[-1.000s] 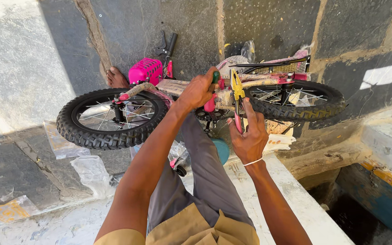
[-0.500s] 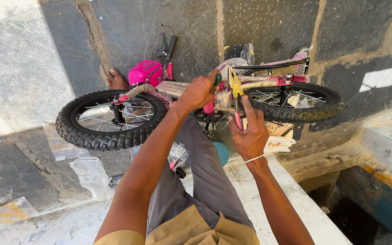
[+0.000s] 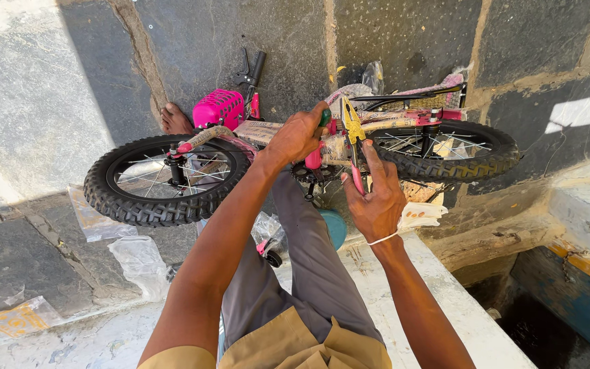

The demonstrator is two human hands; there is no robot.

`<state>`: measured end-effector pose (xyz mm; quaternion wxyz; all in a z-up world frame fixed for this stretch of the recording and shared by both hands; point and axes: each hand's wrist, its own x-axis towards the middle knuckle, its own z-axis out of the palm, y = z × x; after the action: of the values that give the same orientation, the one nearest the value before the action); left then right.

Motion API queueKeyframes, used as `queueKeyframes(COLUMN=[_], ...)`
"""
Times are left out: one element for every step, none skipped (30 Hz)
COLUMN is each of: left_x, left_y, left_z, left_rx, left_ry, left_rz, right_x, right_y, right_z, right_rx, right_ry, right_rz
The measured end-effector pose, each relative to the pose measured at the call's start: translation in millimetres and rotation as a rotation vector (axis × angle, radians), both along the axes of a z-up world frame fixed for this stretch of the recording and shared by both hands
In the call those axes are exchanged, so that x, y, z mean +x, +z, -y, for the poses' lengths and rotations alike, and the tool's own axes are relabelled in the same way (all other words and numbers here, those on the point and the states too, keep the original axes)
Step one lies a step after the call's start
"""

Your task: The person is repairing a bicycle by adjusting the chain and drivetrain components using pliers and a wrench while sitting on the stone floor.

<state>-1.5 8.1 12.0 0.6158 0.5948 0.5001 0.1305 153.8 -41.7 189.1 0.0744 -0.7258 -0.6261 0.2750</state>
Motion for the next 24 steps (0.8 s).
queueKeyframes(left_x=[-0.1, -1.6, -2.7, -3.0, -1.8, -0.5, -1.7, -3.5, -4.2, -4.6, -5.0, -5.6, -5.8, -4.2, -1.9, -0.5, 1.9, 4.1, 6.8, 10.6, 11.5, 11.8, 13.9, 15.9], left_y=[-0.3, 0.2, 0.3, 0.6, 1.9, 3.6, 5.5, 7.6, 9.9, 11.9, 12.9, 13.1, 11.7, 9.4, 6.6, 2.9, -1.0, -5.1, -9.1, -9.9, -10.1, -11.6, -13.2, -15.6], left_z=[0.1, 1.2, 0.7, -0.8, -1.3, -2.3, -2.8, -3.2, -3.5, -3.5, -3.5, -3.1, -4.0, -4.8, -4.1, -3.4, -2.5, -2.7, -5.5, -4.4, -2.9, -2.9, -0.5, -0.1], left_rx=[-0.006, -0.013, -0.016, -0.018, -0.017, -0.016, -0.016, 0.002, 0.019, 0.037, 0.033, 0.03, 0.029, 0.057, 0.08, 0.103, 0.109, 0.115, 0.13, 0.115, 0.101, 0.086, 0.116, 0.147], left_ry=[0.002, 0.008, 0.013, 0.017, 0.018, 0.019, 0.022, 0.027, 0.031, 0.034, 0.037, 0.04, 0.044, 0.023, 0.006, -0.012, -0.037, -0.062, -0.089, -0.109, -0.125, -0.142, -0.154, -0.166], left_rz=[0.0, 0.002, 0.007, 0.012, 0.018, 0.024, 0.025, 0.047, 0.071, 0.096, 0.104, 0.112, 0.119, 0.081, 0.041, 0.001, -0.009, -0.019, -0.028, -0.016, -0.016, -0.017, -0.028, -0.04], right_x=[-0.5, -0.9, -1.1, -1.3, -1.0, 0.0, 0.2, 0.5, 2.3, 4.9, 6.2, 5.3, 3.0, 1.8, 2.0, 2.4, 3.9, 5.1, 6.3, 7.2, 5.6, 4.2, 4.8, 6.5], right_y=[0.2, 0.2, -0.3, -0.7, -0.5, -1.1, -2.4, -4.0, -7.7, -13.6, -17.3, -18.1, -19.8, -20.9, -22.4, -25.0, -24.8, -23.3, -23.3, -23.0, -24.8, -26.1, -23.9, -23.6], right_z=[-0.3, -0.4, -0.7, -0.4, 0.7, 1.3, 1.8, 2.2, -0.1, -4.8, -6.6, -4.2, -2.6, -1.9, -2.9, -5.5, -5.7, -4.7, -5.9, -6.8, -8.3, -8.8, -5.5, -5.3], right_rx=[0.0, 0.0, 0.01, 0.021, 0.026, 0.033, 0.038, 0.044, -0.04, -0.125, -0.208, -0.157, -0.104, -0.05, -0.093, -0.135, -0.182, -0.165, -0.138, -0.112, -0.085, -0.058, -0.044, -0.125], right_ry=[0.002, 0.004, 0.012, 0.021, 0.029, 0.032, 0.038, 0.043, 0.071, 0.099, 0.126, 0.104, 0.082, 0.061, 0.077, 0.094, 0.108, 0.08, 0.051, 0.021, 0.015, 0.008, 0.002, 0.006], right_rz=[0.0, 0.0, -0.001, -0.003, -0.006, 0.005, 0.01, 0.016, 0.041, 0.067, 0.093, 0.082, 0.072, 0.061, 0.084, 0.107, 0.135, 0.111, 0.089, 0.068, 0.082, 0.097, 0.116, 0.112])
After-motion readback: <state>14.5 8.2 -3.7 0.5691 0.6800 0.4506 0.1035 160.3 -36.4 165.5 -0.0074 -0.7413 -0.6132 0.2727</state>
